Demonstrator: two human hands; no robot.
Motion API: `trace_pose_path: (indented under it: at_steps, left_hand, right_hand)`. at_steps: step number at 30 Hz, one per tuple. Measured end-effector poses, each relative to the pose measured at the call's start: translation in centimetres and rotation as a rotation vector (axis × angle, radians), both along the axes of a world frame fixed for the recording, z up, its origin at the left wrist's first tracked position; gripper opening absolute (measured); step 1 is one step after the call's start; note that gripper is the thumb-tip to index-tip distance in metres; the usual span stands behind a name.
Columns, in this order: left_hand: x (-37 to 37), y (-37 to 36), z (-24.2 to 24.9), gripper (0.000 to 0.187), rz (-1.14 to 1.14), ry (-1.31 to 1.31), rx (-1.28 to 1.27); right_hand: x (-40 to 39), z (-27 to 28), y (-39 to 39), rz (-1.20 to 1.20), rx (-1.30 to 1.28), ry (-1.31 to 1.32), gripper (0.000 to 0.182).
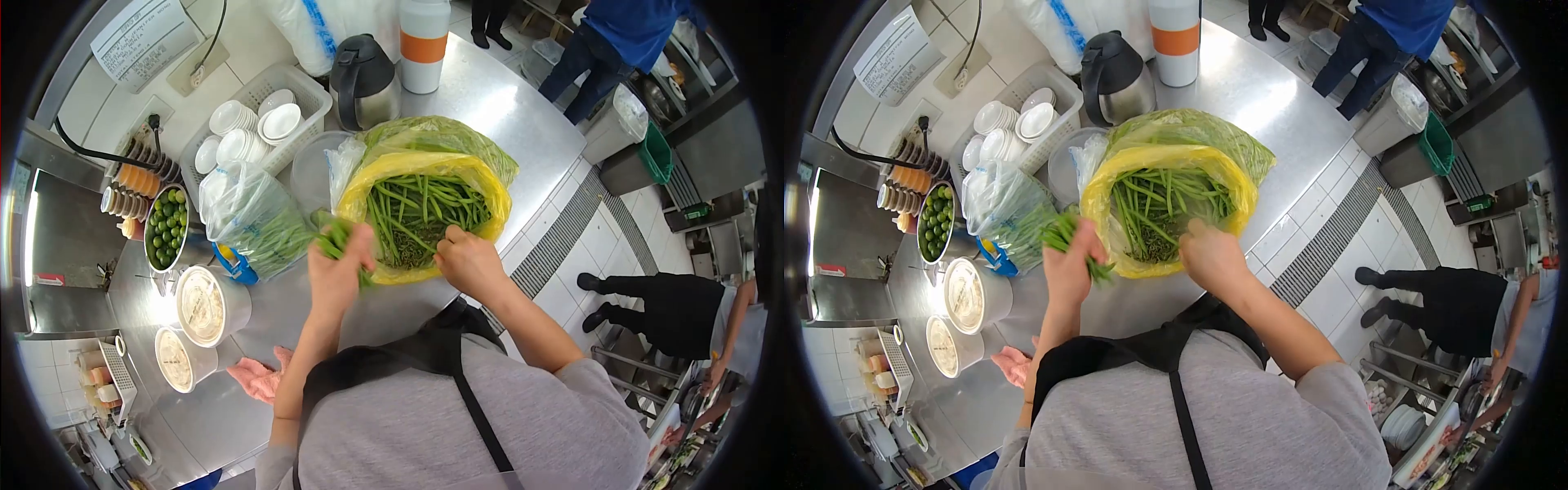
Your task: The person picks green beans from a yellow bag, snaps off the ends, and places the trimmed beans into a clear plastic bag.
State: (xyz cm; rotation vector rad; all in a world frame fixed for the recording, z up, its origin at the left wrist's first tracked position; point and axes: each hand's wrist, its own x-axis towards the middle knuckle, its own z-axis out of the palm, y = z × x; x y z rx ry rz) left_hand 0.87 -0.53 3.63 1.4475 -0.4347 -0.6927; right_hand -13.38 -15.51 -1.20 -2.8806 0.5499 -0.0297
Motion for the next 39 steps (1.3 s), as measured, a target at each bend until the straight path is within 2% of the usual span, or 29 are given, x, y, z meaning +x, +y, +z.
trace_pose_path:
  at_steps: [1,2,4,5,6,8,12,14,15,17,18,20,27,29,30,32,33,35,36,38,39]
  left_hand:
    - [-0.7,-0.3,0.3,0.013,-0.078,-0.139,0.106]
    - [-1.0,-0.7,0.2,0.013,-0.077,-0.141,0.104]
    - [-1.3,-1.6,0.2,0.032,-0.277,-1.035,0.25]
    - [-1.6,-2.1,0.8,0.043,-0.3,-1.064,0.244]
    - [-1.4,-2.6,0.6,0.043,-0.293,-1.071,0.232]
    - [-0.7,-3.5,-0.3,0.025,-0.363,-0.953,0.125]
    - [-0.4,-4.2,0.0,0.021,-0.312,-0.905,0.076]
    - [-0.5,-4.1,0.8,0.017,-0.304,-0.897,0.111]
    - [-0.4,-4.1,0.8,0.017,-0.303,-0.899,0.108]
    - [-0.3,-4.1,0.7,0.031,-0.33,-0.9,0.077]
    - [-0.4,-4.1,0.8,0.031,-0.328,-0.905,0.073]
    - [-0.7,-4.0,1.2,0.016,-0.262,-0.95,0.04]
    - [-1.1,-3.1,1.9,0.017,-0.24,-0.991,0.096]
    - [-1.2,-3.1,1.6,0.018,-0.274,-0.954,0.125]
    - [-1.2,-3.2,1.2,0.018,-0.274,-0.952,0.126]
    - [-1.3,-3.4,0.3,0.018,-0.204,-1.05,-0.012]
    - [-1.5,-3.4,0.5,0.018,-0.203,-1.044,-0.003]
    - [-1.8,-3.2,1.1,0.014,-0.007,-0.188,0.048]
    - [-1.4,-3.3,1.1,0.014,0.0,-0.183,0.053]
    - [-0.5,-3.2,1.0,0.014,0.117,0.09,-0.24]
    - [-0.2,-3.2,0.8,0.013,0.125,0.095,-0.281]
  right_hand:
    - [0.0,1.3,0.0,0.028,0.052,-0.163,0.015]
    - [-0.1,2.4,0.2,0.056,0.109,-0.322,0.011]
    - [0.2,4.3,0.2,0.088,0.143,-0.396,0.01]
    - [0.4,5.0,0.0,0.123,0.178,-0.469,0.01]
    - [0.5,5.6,-0.2,0.126,0.164,-0.473,0.01]
    - [0.6,6.5,-0.7,0.104,0.211,-0.501,0.009]
    - [0.4,7.8,-2.2,0.112,0.281,-0.584,0.013]
    - [0.1,8.4,-2.9,0.208,0.091,-0.605,0.023]
    - [0.1,8.5,-3.1,0.208,0.087,-0.607,0.023]
    - [0.1,8.5,-3.6,0.212,0.058,-0.629,0.022]
    - [0.2,8.5,-3.6,0.212,0.053,-0.632,0.022]
    - [0.2,8.6,-3.7,0.204,0.049,-0.63,0.02]
    - [0.7,7.9,-3.0,0.171,0.071,-0.671,0.015]
    - [1.2,7.1,-2.7,0.111,0.146,-0.825,0.01]
    - [1.2,7.2,-2.5,0.111,0.148,-0.823,0.01]
    - [1.3,7.5,-2.2,-0.113,0.936,-0.76,0.01]
    - [1.4,7.4,-2.3,-0.113,0.944,-0.753,0.01]
    - [1.8,6.8,-2.8,-0.112,0.818,-0.78,0.017]
    - [1.9,6.5,-2.7,-0.108,0.825,-0.772,0.017]
    - [2.1,5.8,-2.3,-0.082,0.611,-0.535,0.019]
    - [2.2,5.1,-2.1,0.025,0.614,-0.648,0.019]
